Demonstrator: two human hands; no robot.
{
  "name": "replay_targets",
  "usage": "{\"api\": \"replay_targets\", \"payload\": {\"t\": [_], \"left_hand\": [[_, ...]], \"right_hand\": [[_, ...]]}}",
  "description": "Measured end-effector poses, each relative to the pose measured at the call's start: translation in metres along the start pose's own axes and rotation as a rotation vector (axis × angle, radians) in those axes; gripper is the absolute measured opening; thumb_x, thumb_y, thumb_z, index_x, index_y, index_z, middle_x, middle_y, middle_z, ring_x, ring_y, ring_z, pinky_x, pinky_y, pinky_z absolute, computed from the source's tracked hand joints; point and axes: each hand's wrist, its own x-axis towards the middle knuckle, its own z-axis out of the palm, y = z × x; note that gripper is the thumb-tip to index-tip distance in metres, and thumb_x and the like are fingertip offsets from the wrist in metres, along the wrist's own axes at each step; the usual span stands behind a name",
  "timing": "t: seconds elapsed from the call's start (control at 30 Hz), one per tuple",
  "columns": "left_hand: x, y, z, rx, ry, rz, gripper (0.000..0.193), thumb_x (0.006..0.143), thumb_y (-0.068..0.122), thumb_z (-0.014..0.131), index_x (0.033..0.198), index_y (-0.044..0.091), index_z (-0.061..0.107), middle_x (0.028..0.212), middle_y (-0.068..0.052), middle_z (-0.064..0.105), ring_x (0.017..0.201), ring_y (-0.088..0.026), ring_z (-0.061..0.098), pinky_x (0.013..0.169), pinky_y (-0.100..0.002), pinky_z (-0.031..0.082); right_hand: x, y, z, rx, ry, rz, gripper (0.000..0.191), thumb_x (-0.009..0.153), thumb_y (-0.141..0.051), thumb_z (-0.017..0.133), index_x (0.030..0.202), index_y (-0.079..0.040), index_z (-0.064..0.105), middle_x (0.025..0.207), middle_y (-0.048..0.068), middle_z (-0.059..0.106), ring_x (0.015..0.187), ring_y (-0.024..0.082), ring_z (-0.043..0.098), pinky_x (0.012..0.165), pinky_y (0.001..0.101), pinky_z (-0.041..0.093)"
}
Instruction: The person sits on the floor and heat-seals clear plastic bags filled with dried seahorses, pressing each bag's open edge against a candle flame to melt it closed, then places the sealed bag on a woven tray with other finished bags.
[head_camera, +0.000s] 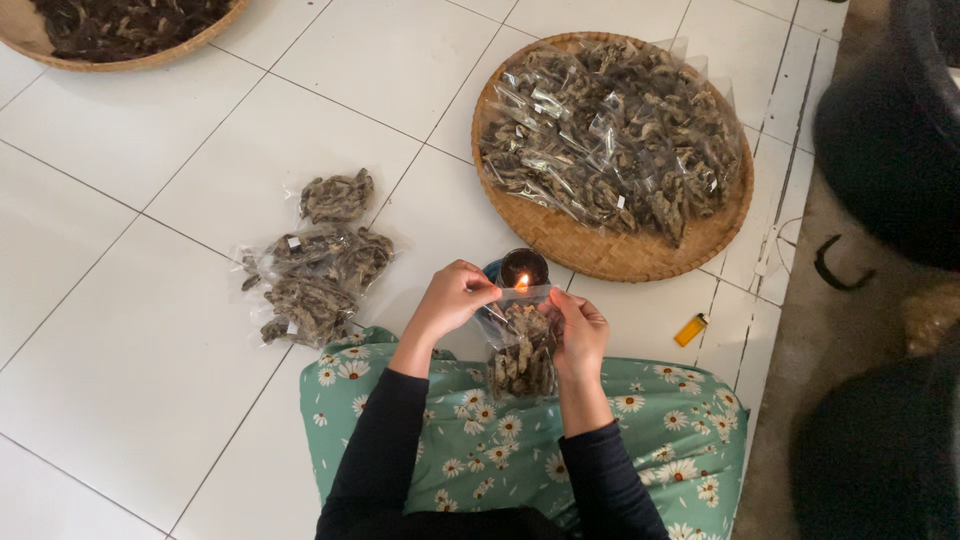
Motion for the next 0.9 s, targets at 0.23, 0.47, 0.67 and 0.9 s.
{"api": "replay_targets", "payload": {"t": [0.23,0.47,0.67,0.9], "left_hand": [[0.0,-0.001,-0.001,0.037,-0.002,0.016,0.025,0.078,0.027,0.083,0.086,0.003,0.08,0.101,-0.008,0.071,0.087,-0.02,0.072,0.079,-0.031,0.058],[0.002,-0.003,-0.008,0.008,0.007,0.024,0.026,0.078,0.027,0.082,0.085,0.002,0.079,0.101,-0.008,0.071,0.087,-0.02,0.073,0.078,-0.031,0.058],[0.003,-0.005,-0.013,0.035,0.008,0.001,0.025,0.077,0.026,0.083,0.084,0.002,0.079,0.101,-0.007,0.071,0.087,-0.02,0.072,0.076,-0.032,0.057],[-0.005,-0.01,-0.02,0.001,0.018,-0.008,0.021,0.078,0.022,0.083,0.086,0.003,0.08,0.099,-0.007,0.071,0.087,-0.019,0.072,0.075,-0.032,0.058]], "right_hand": [[-0.001,0.0,0.0,-0.023,0.019,0.031,0.008,0.091,-0.004,0.075,0.092,0.003,0.071,0.081,0.011,0.074,0.068,0.015,0.069,0.062,0.0257,0.051],[0.001,0.003,0.007,0.008,-0.001,0.006,0.008,0.09,-0.003,0.075,0.088,0.003,0.07,0.081,0.011,0.075,0.069,0.016,0.07,0.066,0.0269,0.056],[0.001,0.003,0.012,0.008,-0.028,0.005,0.008,0.091,-0.003,0.075,0.088,0.003,0.069,0.081,0.011,0.074,0.071,0.017,0.07,0.067,0.0277,0.056],[-0.003,0.008,0.017,0.002,-0.038,0.039,0.008,0.089,-0.003,0.075,0.091,0.004,0.07,0.082,0.011,0.074,0.07,0.018,0.071,0.067,0.0279,0.057]]}}
